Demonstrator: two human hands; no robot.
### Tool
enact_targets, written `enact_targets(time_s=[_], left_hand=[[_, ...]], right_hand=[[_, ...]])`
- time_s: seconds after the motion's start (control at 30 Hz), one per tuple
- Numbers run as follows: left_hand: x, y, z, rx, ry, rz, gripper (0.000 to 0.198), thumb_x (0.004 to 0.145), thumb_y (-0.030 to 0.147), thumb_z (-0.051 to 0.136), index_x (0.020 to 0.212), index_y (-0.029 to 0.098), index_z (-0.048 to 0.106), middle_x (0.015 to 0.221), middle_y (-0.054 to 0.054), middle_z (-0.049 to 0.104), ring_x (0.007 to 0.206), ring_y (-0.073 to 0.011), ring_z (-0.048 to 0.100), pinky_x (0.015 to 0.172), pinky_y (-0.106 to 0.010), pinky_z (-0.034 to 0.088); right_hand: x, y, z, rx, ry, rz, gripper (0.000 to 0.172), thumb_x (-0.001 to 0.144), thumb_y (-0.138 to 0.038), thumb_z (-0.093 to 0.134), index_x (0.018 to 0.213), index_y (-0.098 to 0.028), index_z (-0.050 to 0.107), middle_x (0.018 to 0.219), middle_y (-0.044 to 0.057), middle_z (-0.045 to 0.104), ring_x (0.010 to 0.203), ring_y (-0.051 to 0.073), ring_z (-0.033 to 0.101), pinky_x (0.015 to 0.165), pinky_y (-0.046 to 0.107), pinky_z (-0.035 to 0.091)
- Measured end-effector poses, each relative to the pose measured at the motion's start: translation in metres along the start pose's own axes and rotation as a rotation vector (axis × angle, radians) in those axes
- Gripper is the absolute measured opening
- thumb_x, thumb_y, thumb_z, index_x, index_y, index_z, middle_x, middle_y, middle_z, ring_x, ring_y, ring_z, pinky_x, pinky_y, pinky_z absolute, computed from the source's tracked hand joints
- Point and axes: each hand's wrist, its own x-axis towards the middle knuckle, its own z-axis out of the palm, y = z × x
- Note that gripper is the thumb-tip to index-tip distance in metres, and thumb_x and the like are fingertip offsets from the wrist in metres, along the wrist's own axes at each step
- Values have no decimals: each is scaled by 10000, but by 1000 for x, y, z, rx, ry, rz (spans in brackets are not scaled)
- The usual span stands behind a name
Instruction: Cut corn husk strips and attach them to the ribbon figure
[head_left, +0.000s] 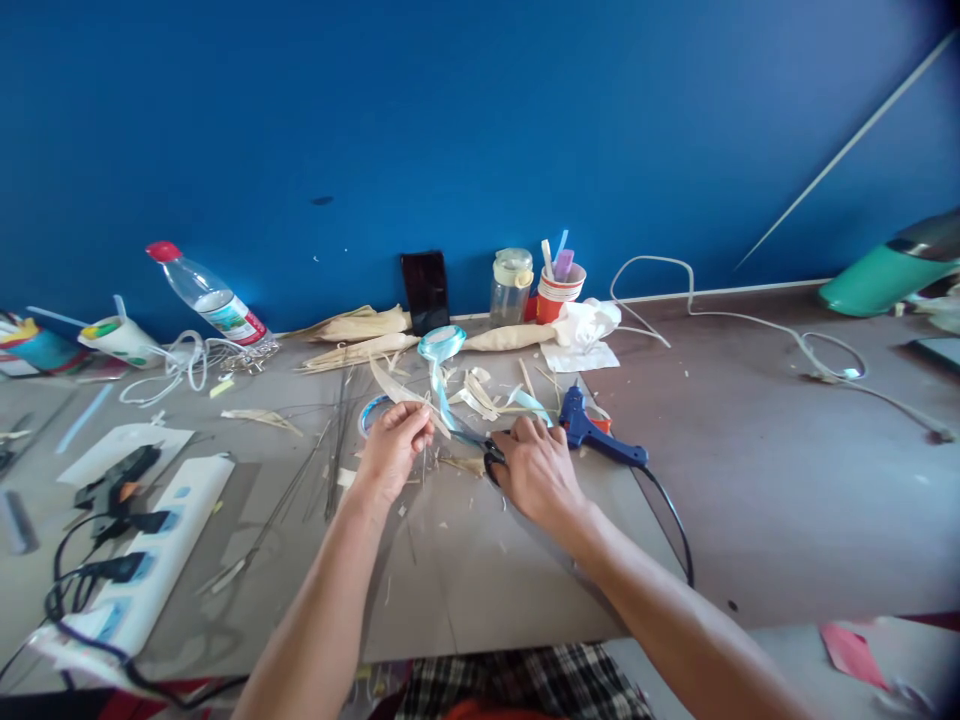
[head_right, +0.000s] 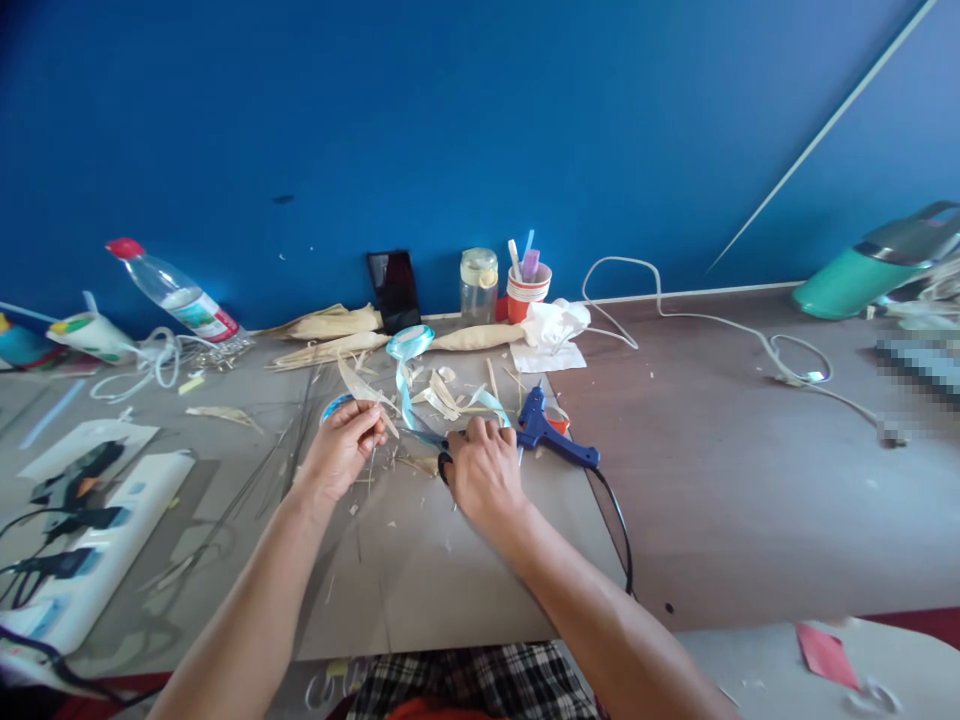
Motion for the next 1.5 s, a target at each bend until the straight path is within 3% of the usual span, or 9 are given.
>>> enact_targets(time_s=[0.13, 0.33, 0.47, 0.6, 0.83, 1.0, 1.1, 1.27, 1.5], left_hand=[[-2, -1, 2, 18, -5, -16, 196, 675, 297, 713, 680, 137, 601, 576, 26, 542, 465, -35, 429, 480, -183, 349], [-3, 1, 4, -17, -44, -39, 199, 690, 296, 712, 687, 143, 585, 579, 39, 537, 439, -25, 403, 497, -189, 369], [-5, 4, 5, -11, -43, -33, 204, 681, 297, 724, 680, 144, 588, 576, 39, 534, 441, -27, 408, 492, -190, 365], [-8, 7, 7, 22, -32, -17, 187, 699, 288, 712, 691, 143, 594, 590, 36, 546, 443, -24, 410, 481, -183, 349], [-10, 6, 11, 24, -83, -29, 191, 705, 289, 706, 689, 145, 583, 591, 26, 550, 491, -43, 467, 458, -164, 303], [-11, 6, 12, 55, -84, -20, 201, 698, 307, 710, 680, 148, 588, 590, 24, 551, 478, -48, 447, 444, -174, 287], [-13, 6, 14, 88, -73, -22, 203, 700, 317, 711, 694, 148, 598, 590, 25, 565, 450, -37, 404, 445, -177, 285], [-17, 4, 20, 125, -106, -70, 220, 704, 342, 710, 725, 151, 603, 576, 25, 569, 454, -45, 402, 455, -178, 287], [-19, -5, 23, 152, -171, -103, 228, 713, 354, 705, 771, 149, 623, 581, 16, 588, 457, -46, 415, 474, -182, 302]], right_hand=[[4, 2, -2, 82, -113, -42, 320, 836, -291, 469, 1091, -183, 630, 904, 93, 686, 840, 233, 607, 764, 325, 341], [8, 17, -8, 323, -115, -110, 346, 778, -216, 518, 1103, -209, 637, 868, 48, 694, 808, 198, 620, 713, 264, 388], [8, 20, -3, 388, -57, -96, 464, 747, -204, 557, 1209, -196, 597, 972, 71, 671, 840, 195, 609, 747, 271, 407], [8, 15, 1, 401, 7, -73, 393, 800, -182, 505, 1171, -221, 631, 957, 63, 673, 873, 195, 603, 832, 306, 382], [7, 15, -2, 472, -141, -148, 367, 855, -128, 456, 1144, -241, 654, 1014, 68, 641, 958, 189, 579, 880, 347, 343], [8, 14, 0, 515, 43, -108, 269, 873, -194, 496, 1061, -224, 686, 1030, 79, 644, 976, 203, 577, 870, 350, 365], [7, 10, -2, 684, 149, -98, 265, 865, -292, 537, 1072, -188, 665, 969, 80, 640, 887, 181, 588, 787, 303, 418], [5, -5, 2, 1085, 44, -77, 398, 791, -318, 607, 1150, -153, 557, 884, 37, 651, 663, 113, 560, 611, 233, 435], [6, -12, 5, 1216, 92, 113, 120, 773, -233, 507, 787, -164, 604, 574, -40, 511, 509, 92, 443, 478, 200, 325]])
